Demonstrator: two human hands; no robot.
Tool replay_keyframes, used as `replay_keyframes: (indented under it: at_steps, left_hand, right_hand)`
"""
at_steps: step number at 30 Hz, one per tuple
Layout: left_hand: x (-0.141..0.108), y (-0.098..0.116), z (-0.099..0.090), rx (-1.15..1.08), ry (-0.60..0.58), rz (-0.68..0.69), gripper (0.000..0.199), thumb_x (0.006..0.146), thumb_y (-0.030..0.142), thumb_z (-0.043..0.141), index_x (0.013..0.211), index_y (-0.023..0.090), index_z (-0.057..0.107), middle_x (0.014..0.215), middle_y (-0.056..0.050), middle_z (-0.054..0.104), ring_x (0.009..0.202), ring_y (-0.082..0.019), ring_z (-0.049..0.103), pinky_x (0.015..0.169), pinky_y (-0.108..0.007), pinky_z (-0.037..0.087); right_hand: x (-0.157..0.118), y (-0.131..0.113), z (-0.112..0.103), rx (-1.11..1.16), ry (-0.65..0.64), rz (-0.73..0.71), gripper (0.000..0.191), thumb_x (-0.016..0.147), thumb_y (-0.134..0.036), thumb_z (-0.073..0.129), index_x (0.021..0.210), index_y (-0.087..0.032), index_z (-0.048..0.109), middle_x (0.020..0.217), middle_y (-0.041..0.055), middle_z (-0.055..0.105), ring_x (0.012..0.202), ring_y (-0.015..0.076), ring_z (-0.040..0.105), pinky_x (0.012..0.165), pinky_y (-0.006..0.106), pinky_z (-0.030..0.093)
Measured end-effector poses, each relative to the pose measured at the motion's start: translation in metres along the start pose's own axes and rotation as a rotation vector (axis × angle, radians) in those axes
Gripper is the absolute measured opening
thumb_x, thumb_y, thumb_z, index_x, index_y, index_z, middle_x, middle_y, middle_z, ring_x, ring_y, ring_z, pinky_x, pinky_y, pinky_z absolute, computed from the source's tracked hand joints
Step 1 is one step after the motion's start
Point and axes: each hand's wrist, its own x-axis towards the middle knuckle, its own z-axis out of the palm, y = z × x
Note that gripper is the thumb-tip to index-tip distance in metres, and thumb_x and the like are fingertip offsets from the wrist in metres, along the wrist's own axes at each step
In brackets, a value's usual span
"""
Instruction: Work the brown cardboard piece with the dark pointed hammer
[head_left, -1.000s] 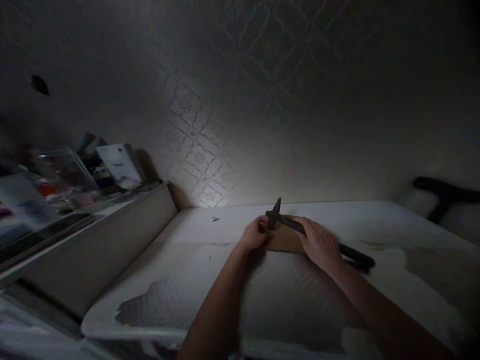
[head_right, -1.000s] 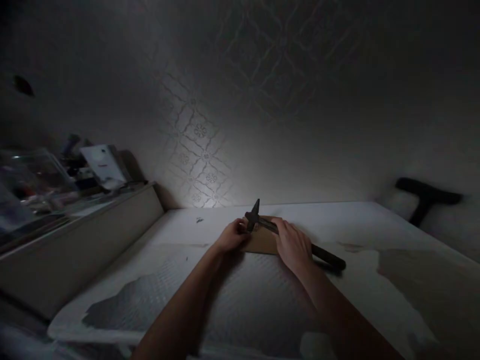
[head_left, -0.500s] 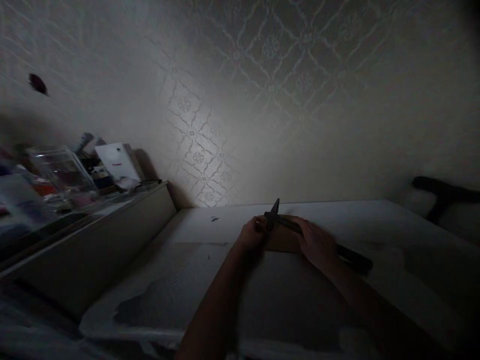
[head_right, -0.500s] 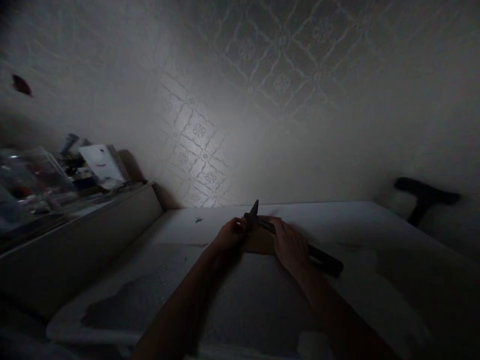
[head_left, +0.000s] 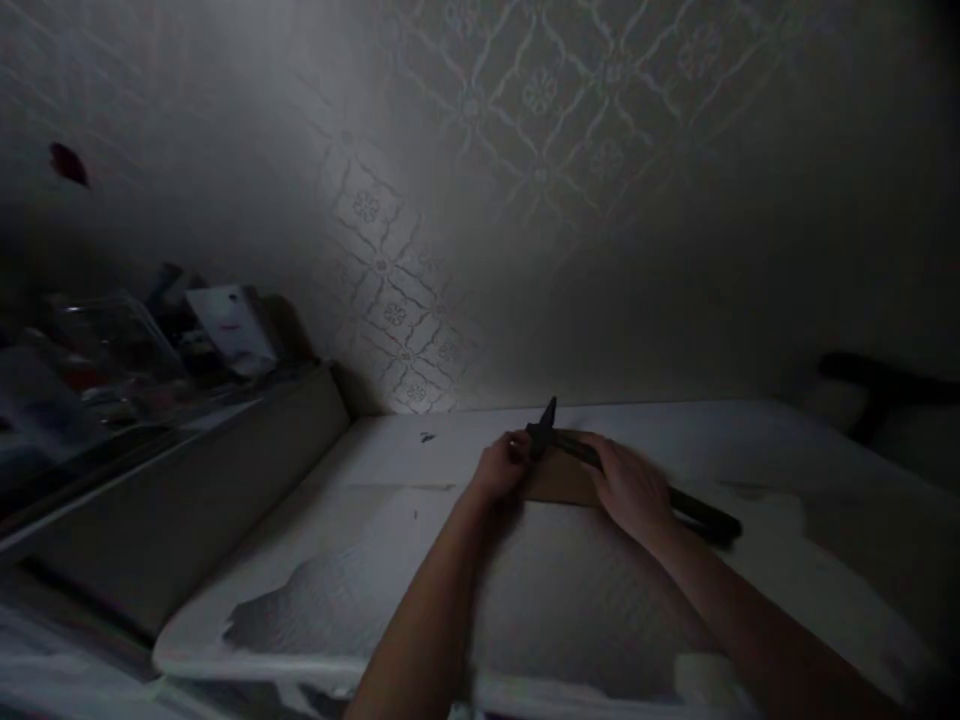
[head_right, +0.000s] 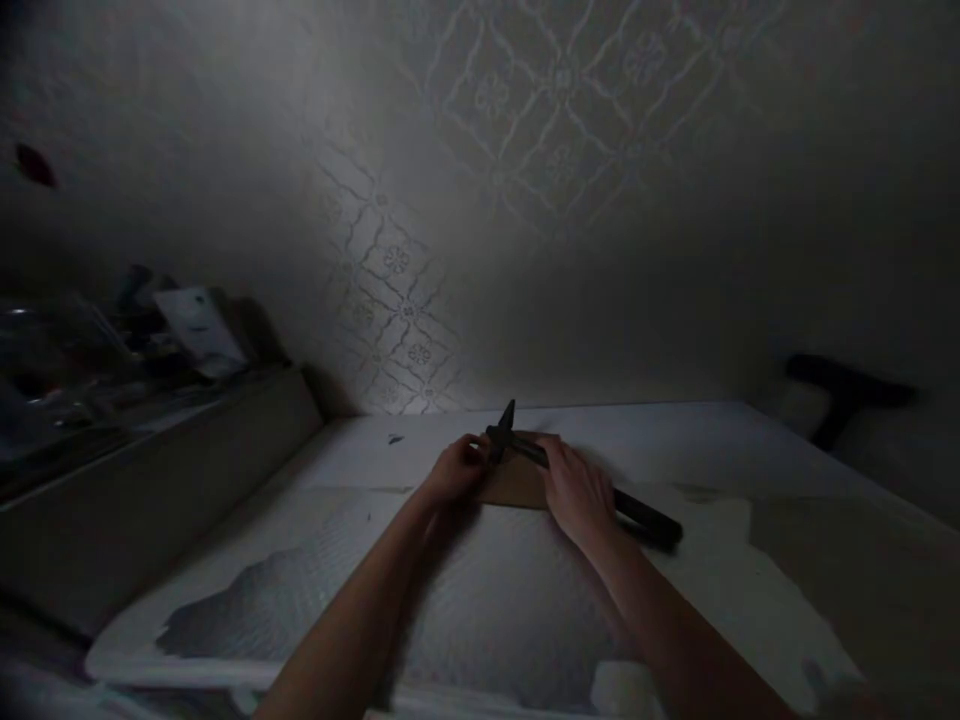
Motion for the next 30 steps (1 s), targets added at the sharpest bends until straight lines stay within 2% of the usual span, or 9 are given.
replay_keyframes:
  at_steps: [12, 20, 30]
  left_hand:
    - [-0.0001, 0.0007, -0.0007, 0.021, 0.010, -0.016, 0.037, 0.066, 0.008, 0.059, 0.102, 0.014, 0.057, 0.086, -0.006, 0.067, 0.075, -0.015, 0.060, 0.069, -0.023, 0.046]
    - [-0.0001, 0.0001, -0.0011, 0.003, 0.006, -0.008, 0.032, 0.067, 0.009, 0.059, 0.099, 0.014, 0.057, 0.082, -0.005, 0.067, 0.075, -0.015, 0.060, 0.068, -0.023, 0.045]
    - [-0.0018, 0.0038, -0.0021, 0.013, -0.010, -0.033, 0.033, 0.068, 0.011, 0.059, 0.101, 0.012, 0.057, 0.086, -0.007, 0.067, 0.076, -0.016, 0.061, 0.067, -0.024, 0.046]
  right_hand:
    - [0.0003, -0.0001, -0.0006, -0.010, 0.021, 0.002, 0.030, 0.085, -0.019, 0.044, 0.113, -0.026, 0.049, 0.103, 0.0033, 0.063, 0.088, 0.0187, 0.059, 0.067, 0.028, 0.040]
    - [0.0007, -0.0006, -0.0002, -0.015, -0.006, 0.025, 0.033, 0.084, -0.018, 0.045, 0.116, -0.027, 0.048, 0.101, 0.0027, 0.064, 0.087, 0.0191, 0.060, 0.067, 0.028, 0.039]
    - [0.0000, -0.0029, -0.0022, -0.004, -0.022, 0.036, 0.035, 0.084, -0.019, 0.046, 0.117, -0.027, 0.048, 0.101, 0.0034, 0.064, 0.086, 0.0186, 0.060, 0.066, 0.028, 0.038]
